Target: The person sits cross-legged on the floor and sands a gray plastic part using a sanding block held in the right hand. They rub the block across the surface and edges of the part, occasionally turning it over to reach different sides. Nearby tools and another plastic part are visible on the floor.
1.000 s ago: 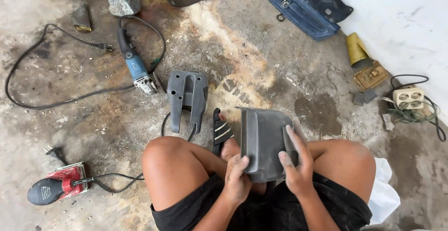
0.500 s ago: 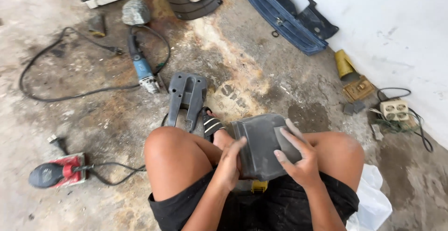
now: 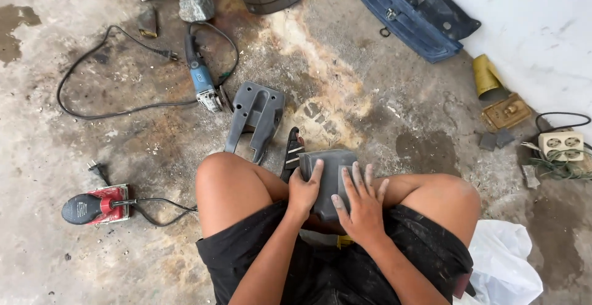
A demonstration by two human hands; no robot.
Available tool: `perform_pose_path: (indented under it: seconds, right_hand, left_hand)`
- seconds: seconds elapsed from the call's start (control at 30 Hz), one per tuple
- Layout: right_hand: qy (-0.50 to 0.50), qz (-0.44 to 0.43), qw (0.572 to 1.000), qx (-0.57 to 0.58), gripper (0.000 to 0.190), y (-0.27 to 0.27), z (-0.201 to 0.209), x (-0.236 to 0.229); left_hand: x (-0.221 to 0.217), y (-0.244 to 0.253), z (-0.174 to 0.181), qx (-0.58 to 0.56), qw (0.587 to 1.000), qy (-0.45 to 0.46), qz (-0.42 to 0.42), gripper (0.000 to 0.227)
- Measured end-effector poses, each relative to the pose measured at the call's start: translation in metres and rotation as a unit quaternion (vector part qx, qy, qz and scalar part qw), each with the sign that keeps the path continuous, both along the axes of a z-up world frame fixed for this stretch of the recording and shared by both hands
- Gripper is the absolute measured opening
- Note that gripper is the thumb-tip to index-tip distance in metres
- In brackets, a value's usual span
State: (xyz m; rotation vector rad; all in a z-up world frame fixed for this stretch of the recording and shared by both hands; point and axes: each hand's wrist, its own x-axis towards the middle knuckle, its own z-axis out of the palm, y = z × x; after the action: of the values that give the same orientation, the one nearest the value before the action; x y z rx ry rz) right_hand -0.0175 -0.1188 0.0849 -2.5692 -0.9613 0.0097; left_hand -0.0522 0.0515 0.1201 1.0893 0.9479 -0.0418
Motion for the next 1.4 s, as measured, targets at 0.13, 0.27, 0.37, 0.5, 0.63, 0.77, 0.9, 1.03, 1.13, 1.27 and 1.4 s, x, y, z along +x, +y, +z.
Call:
perform_pose_path:
  seconds: [0.13,0.27,0.37,0.5,0.63,0.77,0.9,1.03,1.13,1.27,1.4]
  right_hand:
    - [-0.040,0.035,0.998,-0.027,0.075,0.025,-0.008,0.035]
    - [-0.011,0.051,0.997,0.052,0.061,0.053,-0.013,0.049]
    - [0.010,0.017,0.991,0.135,0.039,0.046,-0.009,0.042]
    - [-0.044,0.009,0.984,0.171,0.032,0.052,-0.024,0.052]
    - [-0.057,0.040,0.983,0.169,0.040,0.067,-0.020,0.045]
    - [0.020,0.116,0.980,0.163,0.038,0.075,-0.026,0.021]
    - [0.016,0.129,0.980,0.150,0.037,0.077,-0.030,0.029]
    - [-0.014,0.142,0.987,0.071,0.089,0.084,-0.029,0.046]
    - [0.008,0.131,0.991,0.023,0.103,0.089,-0.030,0.052]
    - [-0.020,0.222,0.975,0.021,0.102,0.083,-0.012,0.007]
    - [-0.158,0.162,0.970,0.083,0.097,0.094,-0.031,0.060]
  left_hand:
    - [0.020,-0.018,-0.094,0.167,0.983,-0.070,-0.044,0.049]
    - [0.019,-0.009,-0.115,0.327,0.941,-0.078,-0.036,0.054]
    - [0.025,0.012,-0.077,0.267,0.946,-0.172,-0.068,0.057]
    - [0.033,0.026,-0.078,0.270,0.934,-0.219,-0.083,0.055]
    - [0.037,0.035,-0.090,0.217,0.953,-0.212,-0.020,0.053]
    - [0.030,0.050,-0.004,0.083,0.973,-0.182,0.119,0.054]
    - [0.028,0.052,-0.005,0.035,0.975,-0.177,0.126,0.051]
    - [0.030,0.032,-0.077,0.066,0.983,-0.165,0.047,0.056]
    - [0.031,0.023,-0.113,0.115,0.980,-0.162,0.018,0.059]
    - [0.025,0.046,-0.066,0.108,0.983,-0.131,0.067,0.053]
    - [0.032,0.016,-0.126,0.130,0.978,-0.145,0.081,0.057]
